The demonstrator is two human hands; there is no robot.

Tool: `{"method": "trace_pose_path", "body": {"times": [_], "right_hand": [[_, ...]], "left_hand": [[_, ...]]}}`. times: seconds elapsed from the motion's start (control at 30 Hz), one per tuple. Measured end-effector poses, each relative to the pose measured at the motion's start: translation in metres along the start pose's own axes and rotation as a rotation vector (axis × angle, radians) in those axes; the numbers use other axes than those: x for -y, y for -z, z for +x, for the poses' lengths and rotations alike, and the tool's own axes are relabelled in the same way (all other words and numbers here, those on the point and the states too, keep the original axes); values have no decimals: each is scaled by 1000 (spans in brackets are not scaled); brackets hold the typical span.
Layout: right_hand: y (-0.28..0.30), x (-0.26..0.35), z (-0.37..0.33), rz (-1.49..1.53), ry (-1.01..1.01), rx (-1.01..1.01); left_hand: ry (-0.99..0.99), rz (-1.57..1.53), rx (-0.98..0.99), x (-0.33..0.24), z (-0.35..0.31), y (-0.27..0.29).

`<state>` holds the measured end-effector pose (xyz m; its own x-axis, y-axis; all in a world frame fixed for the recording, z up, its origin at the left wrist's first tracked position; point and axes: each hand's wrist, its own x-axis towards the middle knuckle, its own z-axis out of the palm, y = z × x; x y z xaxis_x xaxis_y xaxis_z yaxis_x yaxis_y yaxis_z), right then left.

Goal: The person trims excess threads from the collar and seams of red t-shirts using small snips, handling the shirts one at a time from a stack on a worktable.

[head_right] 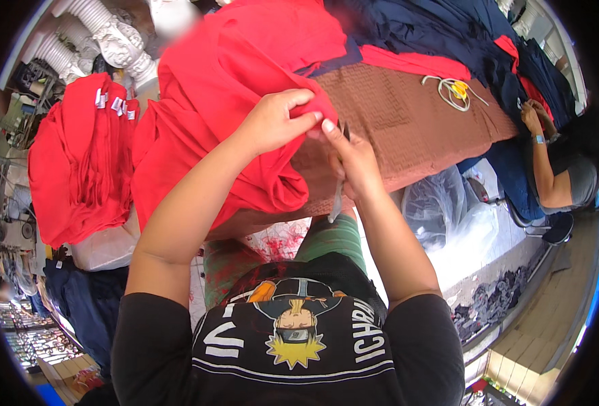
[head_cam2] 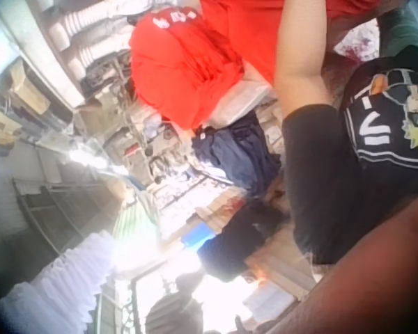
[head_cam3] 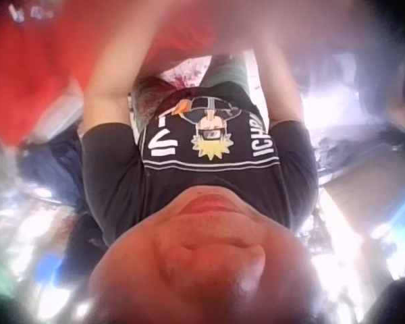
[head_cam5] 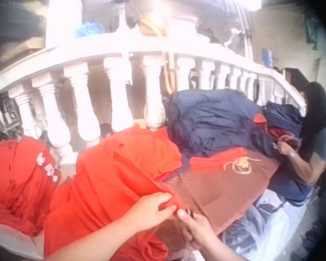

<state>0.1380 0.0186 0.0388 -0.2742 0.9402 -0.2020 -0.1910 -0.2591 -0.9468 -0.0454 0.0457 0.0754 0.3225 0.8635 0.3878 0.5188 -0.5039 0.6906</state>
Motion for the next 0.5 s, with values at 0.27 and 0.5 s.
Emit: {"method": "trace_pose_path", "body": {"times": [0.27, 0.5], "right_hand": [[-19, 100, -1, 269, 463, -76], [25, 227, -23, 361, 843, -27]], "left_hand": [[-92, 331, 299, -58, -13, 105], [151, 1298, 244, -79, -31, 225]]}}
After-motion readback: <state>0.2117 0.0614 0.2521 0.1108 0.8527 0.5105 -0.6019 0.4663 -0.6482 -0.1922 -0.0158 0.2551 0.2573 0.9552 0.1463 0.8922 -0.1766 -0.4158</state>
